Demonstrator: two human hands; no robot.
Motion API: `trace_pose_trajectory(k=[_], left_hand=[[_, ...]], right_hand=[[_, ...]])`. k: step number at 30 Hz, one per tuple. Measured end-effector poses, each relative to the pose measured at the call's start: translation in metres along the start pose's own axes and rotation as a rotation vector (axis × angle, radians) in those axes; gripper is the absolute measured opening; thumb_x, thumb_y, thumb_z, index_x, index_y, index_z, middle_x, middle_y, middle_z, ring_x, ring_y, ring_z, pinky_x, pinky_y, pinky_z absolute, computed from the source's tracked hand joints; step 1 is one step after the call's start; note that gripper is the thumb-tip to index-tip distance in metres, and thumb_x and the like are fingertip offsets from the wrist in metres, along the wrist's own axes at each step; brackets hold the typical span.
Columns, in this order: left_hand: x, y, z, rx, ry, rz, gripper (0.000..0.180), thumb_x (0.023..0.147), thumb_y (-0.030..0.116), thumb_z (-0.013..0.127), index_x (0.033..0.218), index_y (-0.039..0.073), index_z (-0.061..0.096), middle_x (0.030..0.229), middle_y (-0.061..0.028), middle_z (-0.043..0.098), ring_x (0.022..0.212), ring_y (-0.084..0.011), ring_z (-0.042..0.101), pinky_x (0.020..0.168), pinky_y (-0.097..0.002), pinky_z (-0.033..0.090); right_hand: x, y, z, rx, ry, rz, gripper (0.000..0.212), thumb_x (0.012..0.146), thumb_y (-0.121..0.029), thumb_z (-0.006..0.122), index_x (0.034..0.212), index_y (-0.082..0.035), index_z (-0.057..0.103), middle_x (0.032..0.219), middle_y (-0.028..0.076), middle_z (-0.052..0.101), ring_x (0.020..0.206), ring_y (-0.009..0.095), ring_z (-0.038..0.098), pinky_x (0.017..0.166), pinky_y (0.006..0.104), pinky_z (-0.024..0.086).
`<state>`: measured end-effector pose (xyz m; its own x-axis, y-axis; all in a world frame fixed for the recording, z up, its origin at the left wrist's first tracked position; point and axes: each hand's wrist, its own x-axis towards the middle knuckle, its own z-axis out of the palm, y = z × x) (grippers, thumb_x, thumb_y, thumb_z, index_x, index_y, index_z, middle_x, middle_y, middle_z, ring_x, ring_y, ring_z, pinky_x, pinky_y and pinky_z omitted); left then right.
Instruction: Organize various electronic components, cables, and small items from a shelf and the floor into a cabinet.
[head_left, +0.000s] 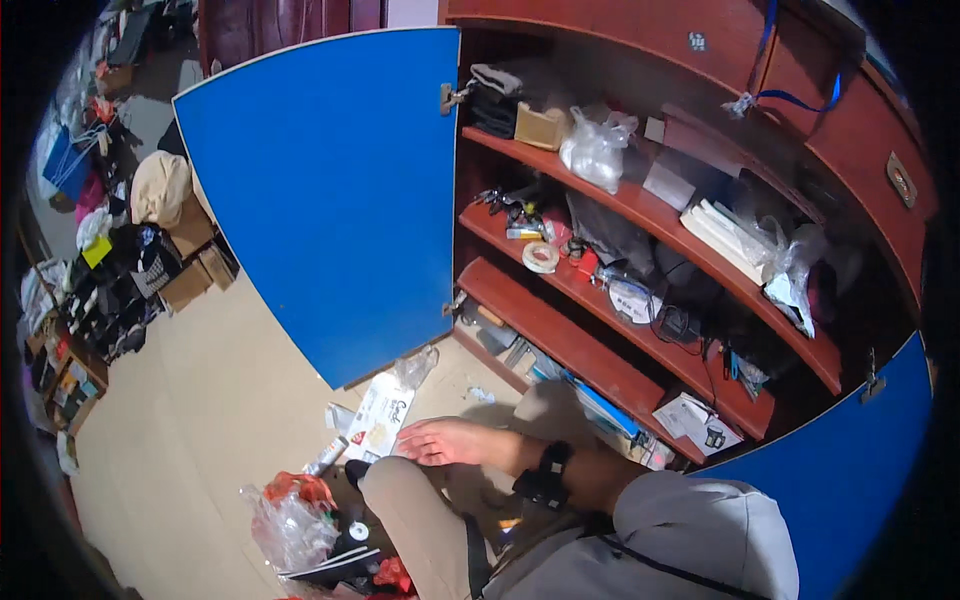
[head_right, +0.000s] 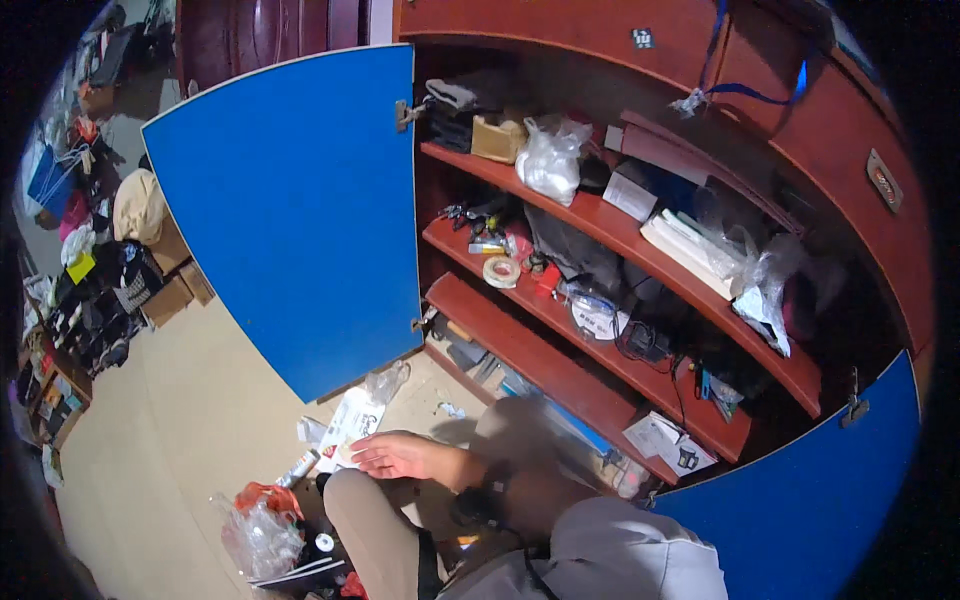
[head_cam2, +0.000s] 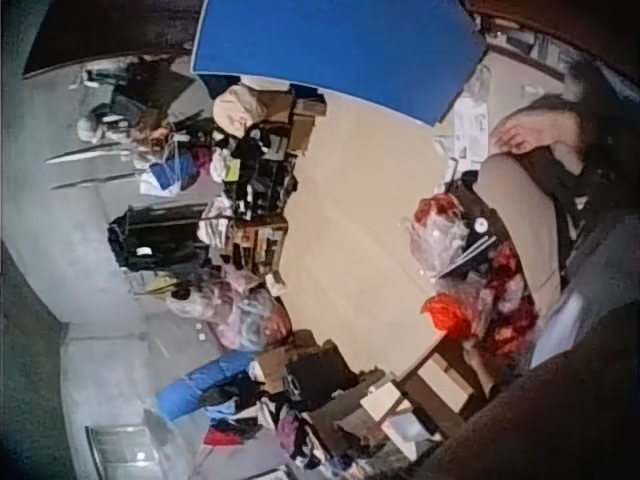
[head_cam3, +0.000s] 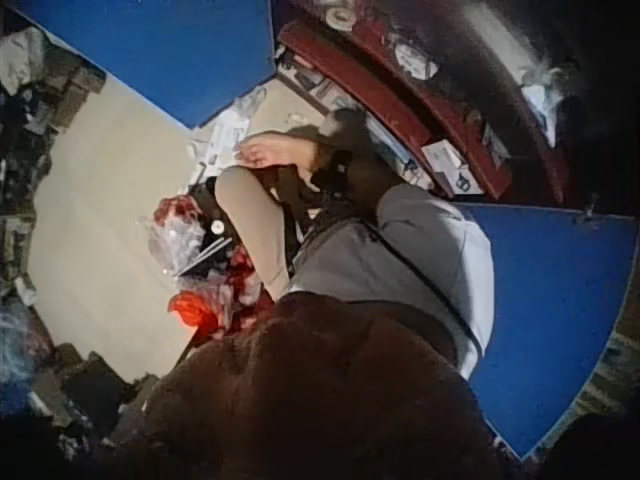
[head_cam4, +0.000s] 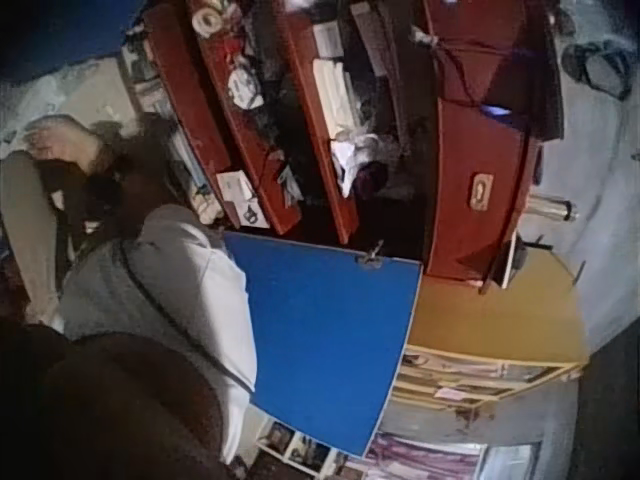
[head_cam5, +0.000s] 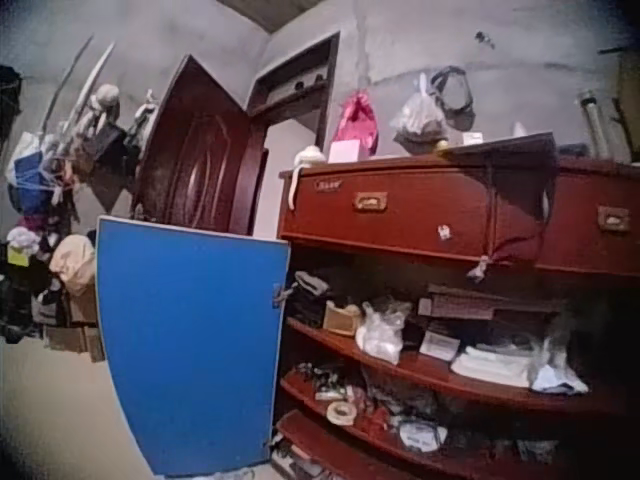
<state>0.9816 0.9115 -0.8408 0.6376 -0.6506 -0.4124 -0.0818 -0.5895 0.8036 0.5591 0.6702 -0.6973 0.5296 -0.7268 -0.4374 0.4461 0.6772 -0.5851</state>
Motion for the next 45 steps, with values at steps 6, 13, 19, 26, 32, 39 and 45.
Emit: trace_pose_trajectory(k=[6, 13, 19, 26, 32, 39, 45], left_hand=[[0.012, -0.031, -0.006, 0.045, 0.035, 0.016, 0.045, 0.084, 0.019, 0.066, 0.12, -0.003, 0.052, 0.109, -0.0138, 0.062, 0.097, -0.0223, 0.061, 0.085, -0.0355, 0.051], [0.028, -0.183, -0.117, -0.23, -0.089, -0.026, 0.052, 0.08, 0.013, 0.07, 0.125, -0.002, 0.049, 0.11, -0.0143, 0.06, 0.095, -0.0216, 0.06, 0.081, -0.0344, 0.052], [-0.02, -0.116, -0.11, -0.181, -0.236, -0.006, 0.075, 0.072, -0.002, 0.065, 0.139, 0.006, 0.031, 0.115, -0.0139, 0.053, 0.094, -0.0247, 0.059, 0.074, -0.0341, 0.054], [-0.029, -0.082, -0.095, -0.234, -0.242, -0.008, 0.073, 0.075, -0.004, 0.063, 0.14, 0.003, 0.033, 0.115, -0.0131, 0.055, 0.092, -0.0215, 0.06, 0.074, -0.0304, 0.052], [-0.006, -0.106, -0.103, 0.037, -0.164, -0.11, 0.06, 0.076, 0.003, 0.066, 0.133, 0.001, 0.046, 0.115, -0.0141, 0.059, 0.086, -0.0193, 0.059, 0.068, -0.0274, 0.05], [-0.019, -0.065, -0.084, 0.569, 0.152, 0.201, 0.053, 0.078, 0.014, 0.072, 0.125, -0.002, 0.053, 0.119, -0.0182, 0.056, 0.111, -0.0272, 0.053, 0.096, -0.0363, 0.042], [-0.016, -0.013, -0.06, 0.361, 0.1, 0.335, 0.049, 0.081, 0.011, 0.069, 0.126, 0.0, 0.052, 0.128, -0.0165, 0.051, 0.12, -0.0299, 0.047, 0.104, -0.0385, 0.036]], right_hand=[[-0.011, -0.018, -0.087, 0.174, -0.086, -0.15, 0.036, 0.098, -0.022, 0.046, 0.129, -0.004, 0.052, 0.121, 0.007, 0.06, 0.105, 0.015, 0.059, 0.087, 0.0301, 0.05], [-0.087, -0.05, -0.072, 0.115, 0.336, -0.3, 0.034, 0.096, -0.018, 0.051, 0.126, -0.001, 0.051, 0.11, 0.007, 0.06, 0.094, 0.016, 0.059, 0.079, 0.0271, 0.05], [-0.096, -0.045, -0.06, 0.095, 0.447, -0.305, 0.037, 0.093, -0.019, 0.057, 0.125, -0.003, 0.051, 0.105, 0.006, 0.061, 0.086, 0.011, 0.06, 0.071, 0.0212, 0.05], [-0.106, -0.041, -0.072, 0.13, 0.4, -0.322, 0.04, 0.093, -0.018, 0.056, 0.129, -0.002, 0.048, 0.111, 0.005, 0.058, 0.09, 0.012, 0.058, 0.077, 0.0234, 0.05], [-0.121, -0.039, -0.067, 0.087, 0.398, -0.359, 0.035, 0.096, -0.017, 0.052, 0.128, -0.002, 0.047, 0.112, 0.005, 0.058, 0.09, 0.012, 0.06, 0.077, 0.024, 0.05], [-0.129, -0.043, -0.066, 0.114, 0.316, -0.382, 0.031, 0.098, -0.017, 0.048, 0.125, -0.001, 0.048, 0.109, 0.006, 0.06, 0.088, 0.013, 0.061, 0.076, 0.0244, 0.051], [-0.129, -0.043, -0.061, 0.149, 0.338, -0.389, 0.033, 0.097, -0.017, 0.05, 0.126, 0.0, 0.048, 0.111, 0.007, 0.057, 0.089, 0.014, 0.059, 0.075, 0.0245, 0.051]])
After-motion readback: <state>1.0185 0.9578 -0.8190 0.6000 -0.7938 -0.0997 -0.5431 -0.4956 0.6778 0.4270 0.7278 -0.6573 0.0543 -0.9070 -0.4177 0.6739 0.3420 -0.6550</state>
